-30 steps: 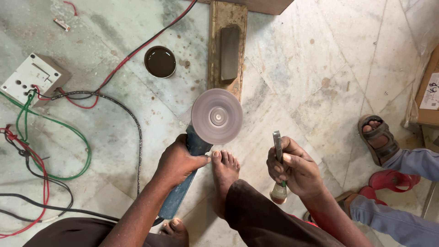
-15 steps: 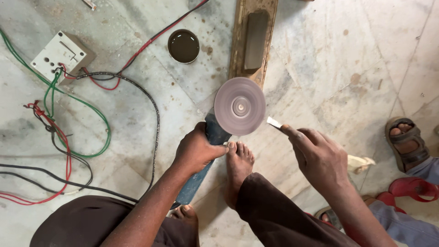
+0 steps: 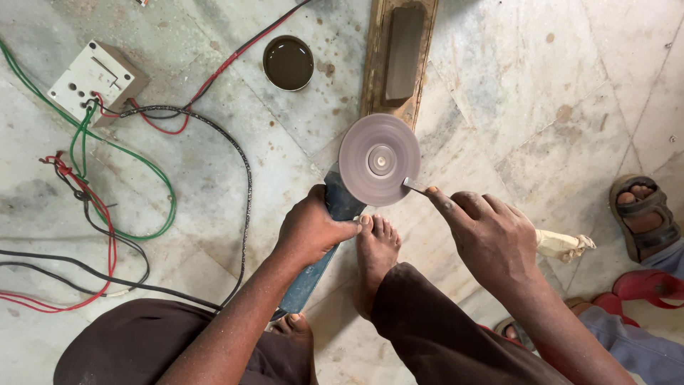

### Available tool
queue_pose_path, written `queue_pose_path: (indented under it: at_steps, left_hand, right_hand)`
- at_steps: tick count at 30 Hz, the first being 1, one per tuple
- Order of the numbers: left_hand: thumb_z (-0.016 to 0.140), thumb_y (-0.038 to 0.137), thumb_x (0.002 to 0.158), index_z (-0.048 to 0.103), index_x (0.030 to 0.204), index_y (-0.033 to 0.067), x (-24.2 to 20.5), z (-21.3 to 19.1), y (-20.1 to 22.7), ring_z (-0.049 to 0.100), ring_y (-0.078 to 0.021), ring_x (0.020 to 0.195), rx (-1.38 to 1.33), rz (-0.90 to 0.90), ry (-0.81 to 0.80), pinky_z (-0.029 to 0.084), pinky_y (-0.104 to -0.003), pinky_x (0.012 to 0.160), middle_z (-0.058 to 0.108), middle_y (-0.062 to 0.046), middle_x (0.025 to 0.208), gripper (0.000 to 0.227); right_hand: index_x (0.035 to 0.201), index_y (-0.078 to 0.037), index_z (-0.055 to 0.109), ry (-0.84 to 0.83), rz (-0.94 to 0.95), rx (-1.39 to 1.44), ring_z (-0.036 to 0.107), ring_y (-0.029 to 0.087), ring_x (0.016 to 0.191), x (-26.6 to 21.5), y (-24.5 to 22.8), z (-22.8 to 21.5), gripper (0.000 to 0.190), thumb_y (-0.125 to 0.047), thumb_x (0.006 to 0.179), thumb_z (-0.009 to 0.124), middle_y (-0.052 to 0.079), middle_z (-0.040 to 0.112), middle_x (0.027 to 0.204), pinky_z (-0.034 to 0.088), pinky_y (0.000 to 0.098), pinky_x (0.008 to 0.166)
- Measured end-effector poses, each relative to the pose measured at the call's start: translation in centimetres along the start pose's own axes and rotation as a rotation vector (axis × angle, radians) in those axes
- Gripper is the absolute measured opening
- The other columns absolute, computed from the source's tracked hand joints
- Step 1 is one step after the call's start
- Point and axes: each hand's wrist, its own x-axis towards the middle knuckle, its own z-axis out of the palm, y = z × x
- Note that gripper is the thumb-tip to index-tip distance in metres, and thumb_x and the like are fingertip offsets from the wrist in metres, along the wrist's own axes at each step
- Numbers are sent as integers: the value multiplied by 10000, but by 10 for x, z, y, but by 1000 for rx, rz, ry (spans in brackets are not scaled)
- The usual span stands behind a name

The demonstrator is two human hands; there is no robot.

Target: The person connects wires to a power socket and then uses an angle grinder to sharpen a metal chisel, creating sparks. After grinding, the person dips the chisel into a small container of liquid and rubs it on a wooden block.

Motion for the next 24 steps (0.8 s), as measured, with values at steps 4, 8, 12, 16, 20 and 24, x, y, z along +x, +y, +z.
queue_pose_path:
  at_steps: [4,8,12,16,20,24]
  left_hand:
    - [845,444,619,605,1131,22,0,0,-1,741,-353,937,-3,1,4,583,-428,812,750,-192,995,705]
    - [846,439,616,605,1134,20,2,2,-3,738,-357,940,6,7,6,581,-429,812,749,-194,998,708]
    - [828,432,643,601,1144,7,2,3,-5,744,-353,932,-2,36,10,585,-423,814,749,-198,994,696]
    - [836,440,643,590,1151,1,0,1,-1,739,-350,938,7,24,-6,577,-424,820,745,-200,1000,715]
    - [836,437,642,588,1154,2,-1,-1,2,745,-337,944,-9,16,-18,579,-418,824,744,-194,1010,716]
    - [850,446,653,563,1178,1,-1,0,3,738,-340,955,19,-3,-28,576,-419,830,734,-194,1021,746]
  right_hand:
    - [1326,-309,696,-30,12,-11,668,128,781,1,0,0,450,-143,908,702,-65,717,979,532,302,606]
    - [1335,-296,691,-20,1,-16,675,133,812,1,0,-1,460,-144,901,697,-56,715,988,536,306,626]
    - [1344,-289,688,-7,-5,-32,678,136,828,1,0,-1,468,-136,902,693,-51,718,1003,539,304,636]
    - [1343,-284,689,-4,0,-37,675,139,832,0,0,-2,466,-124,905,687,-51,716,1002,544,308,652]
    - [1348,-282,689,-12,-7,-50,677,138,827,-1,0,-1,497,-102,886,675,-52,718,1001,542,308,640]
    - [1350,-282,687,-9,-5,-45,676,139,823,-2,0,1,488,-96,899,668,-50,717,1001,540,309,637]
